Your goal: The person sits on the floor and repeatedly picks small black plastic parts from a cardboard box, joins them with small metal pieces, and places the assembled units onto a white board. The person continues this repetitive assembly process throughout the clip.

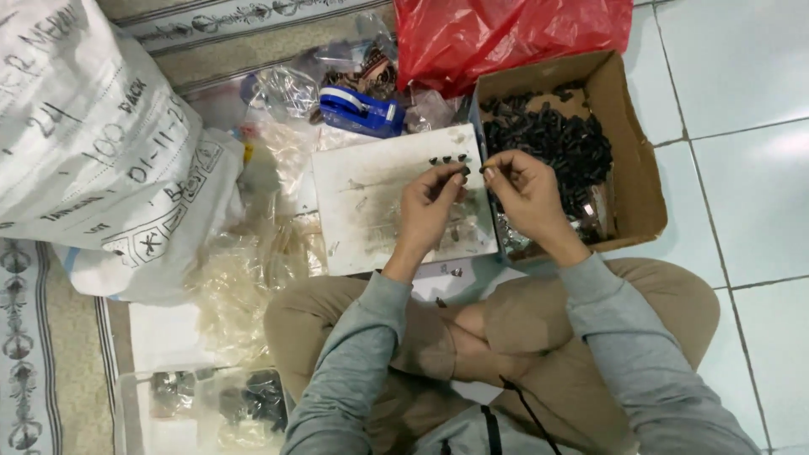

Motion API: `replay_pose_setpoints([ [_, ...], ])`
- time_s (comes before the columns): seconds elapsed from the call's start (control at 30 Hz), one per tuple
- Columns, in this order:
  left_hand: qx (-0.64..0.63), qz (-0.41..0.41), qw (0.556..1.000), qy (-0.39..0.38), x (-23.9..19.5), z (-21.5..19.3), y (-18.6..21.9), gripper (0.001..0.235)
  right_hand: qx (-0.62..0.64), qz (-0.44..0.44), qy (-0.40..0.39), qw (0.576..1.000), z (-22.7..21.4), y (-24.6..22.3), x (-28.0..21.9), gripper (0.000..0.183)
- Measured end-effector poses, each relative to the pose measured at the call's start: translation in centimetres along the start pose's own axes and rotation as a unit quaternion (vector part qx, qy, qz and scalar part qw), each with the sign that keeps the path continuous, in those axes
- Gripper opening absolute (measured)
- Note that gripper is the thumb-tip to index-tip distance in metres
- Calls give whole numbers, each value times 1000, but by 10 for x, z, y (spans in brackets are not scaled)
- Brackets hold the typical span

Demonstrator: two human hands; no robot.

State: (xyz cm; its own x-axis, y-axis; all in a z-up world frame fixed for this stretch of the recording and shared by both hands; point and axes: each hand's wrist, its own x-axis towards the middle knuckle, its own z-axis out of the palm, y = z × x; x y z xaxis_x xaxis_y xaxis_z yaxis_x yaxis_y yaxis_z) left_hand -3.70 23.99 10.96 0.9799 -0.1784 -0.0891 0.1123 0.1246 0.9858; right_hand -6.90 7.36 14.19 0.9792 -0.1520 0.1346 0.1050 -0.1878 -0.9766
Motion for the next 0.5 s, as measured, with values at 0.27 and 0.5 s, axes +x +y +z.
replay_pose_setpoints([
  [0.27, -47, 7, 999, -9, 2, 4, -18, 15, -39, 1, -21, 999, 0, 23, 3, 10],
  [0.5, -39, 32, 999, -14, -2, 5, -10, 15, -68, -10, -22, 997, 0, 11, 1, 10],
])
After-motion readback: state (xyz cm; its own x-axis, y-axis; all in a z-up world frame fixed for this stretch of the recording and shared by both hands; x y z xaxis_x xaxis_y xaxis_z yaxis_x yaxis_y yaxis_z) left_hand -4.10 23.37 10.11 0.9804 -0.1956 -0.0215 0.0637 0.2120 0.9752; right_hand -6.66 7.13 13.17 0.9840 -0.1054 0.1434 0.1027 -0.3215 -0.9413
